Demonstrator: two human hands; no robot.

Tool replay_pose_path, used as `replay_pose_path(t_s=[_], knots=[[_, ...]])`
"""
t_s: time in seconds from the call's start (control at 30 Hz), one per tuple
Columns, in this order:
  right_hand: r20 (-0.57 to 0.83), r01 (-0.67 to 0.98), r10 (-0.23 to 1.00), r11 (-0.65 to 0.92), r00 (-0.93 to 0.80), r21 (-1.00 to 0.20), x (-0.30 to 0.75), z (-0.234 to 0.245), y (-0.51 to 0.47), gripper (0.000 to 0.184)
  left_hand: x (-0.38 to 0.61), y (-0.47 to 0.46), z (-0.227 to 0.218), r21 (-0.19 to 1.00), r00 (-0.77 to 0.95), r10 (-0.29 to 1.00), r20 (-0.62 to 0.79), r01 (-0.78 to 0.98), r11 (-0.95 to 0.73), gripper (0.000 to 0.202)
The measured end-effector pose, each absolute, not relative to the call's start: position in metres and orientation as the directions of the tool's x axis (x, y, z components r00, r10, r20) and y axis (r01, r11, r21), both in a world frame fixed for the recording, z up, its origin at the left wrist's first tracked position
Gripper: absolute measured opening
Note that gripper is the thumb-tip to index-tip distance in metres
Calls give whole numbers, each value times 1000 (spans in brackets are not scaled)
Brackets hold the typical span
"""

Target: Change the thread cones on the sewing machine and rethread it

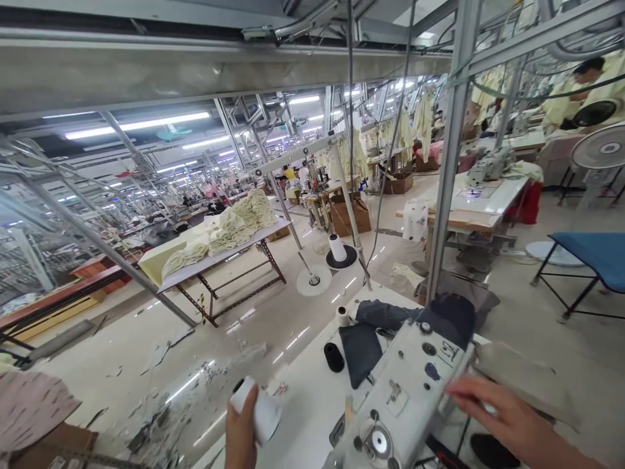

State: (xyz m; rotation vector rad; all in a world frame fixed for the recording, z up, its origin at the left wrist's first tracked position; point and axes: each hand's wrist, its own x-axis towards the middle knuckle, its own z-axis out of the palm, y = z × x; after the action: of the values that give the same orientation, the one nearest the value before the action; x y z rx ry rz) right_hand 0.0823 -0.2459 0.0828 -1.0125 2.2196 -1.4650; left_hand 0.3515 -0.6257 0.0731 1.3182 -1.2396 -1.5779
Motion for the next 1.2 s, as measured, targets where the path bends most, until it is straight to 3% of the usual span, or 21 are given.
replay_pose_path(t_s=[0.07, 0.13, 0.2, 0.23, 0.3, 0.53, 0.6, 0.67, 0.73, 0.8, 0.9, 1.0, 1.07, 1.13, 1.2], knots=[[150, -339, -777, 85, -611, -937, 93, 125, -307, 30, 337, -605, 78, 954, -300, -908, -293, -24, -300, 64], [152, -165, -852, -79, -501, -983, 111, 148, -381, 43, 319, -586, 82, 948, -410, -861, -300, -28, -317, 60], [114, -68, -927, -96, -358, -993, 135, 153, -449, 65, 303, -573, 82, 941, -487, -815, -315, -50, -334, 58], [109, -48, -946, -99, -304, -994, 149, 152, -476, 67, 298, -570, 81, 940, -504, -802, -320, -60, -337, 59], [88, -42, -978, -81, -189, -996, 174, 146, -512, 52, 296, -569, 77, 942, -516, -796, -316, -67, -330, 61], [1, -416, -985, 71, -170, -906, 191, 142, -518, 27, 319, -604, 82, 978, -311, -927, -210, -79, -195, 63], [-36, -577, -990, 110, -137, -809, 186, 151, -519, 45, 317, -610, 86, 986, -294, -946, -137, -128, -103, 64], [-101, -755, -988, 154, -117, -637, 186, 161, -523, 64, 309, -610, 90, 984, -277, -957, -87, -177, -38, 64], [-155, -866, -980, 184, -125, -464, 188, 169, -527, 67, 300, -609, 94, 972, -249, -966, -63, -234, -3, 62], [-175, -891, -976, 189, -126, -413, 189, 173, -527, 62, 295, -611, 96, 959, -223, -974, -47, -283, 19, 61], [-184, -876, -980, 157, -79, -456, 177, 172, -513, 57, 302, -627, 94, 973, -232, -973, -11, -227, 44, 57], [-157, -767, -984, 165, -85, -621, 147, 166, -490, 53, 325, -655, 76, 963, -47, -997, -63, -265, -49, 55], [-91, -664, -977, 199, -194, -720, 122, 161, -475, 45, 336, -667, 52, 946, 41, -994, -97, -306, -105, 60], [-30, -600, -946, 229, -323, -767, 99, 157, -464, 36, 335, -667, 19, 975, -38, -994, -98, -202, -88, 63], [-3, -558, -915, 249, -404, -792, 79, 154, -460, 33, 325, -655, -18, 966, -138, -985, -106, -248, -69, 67]])
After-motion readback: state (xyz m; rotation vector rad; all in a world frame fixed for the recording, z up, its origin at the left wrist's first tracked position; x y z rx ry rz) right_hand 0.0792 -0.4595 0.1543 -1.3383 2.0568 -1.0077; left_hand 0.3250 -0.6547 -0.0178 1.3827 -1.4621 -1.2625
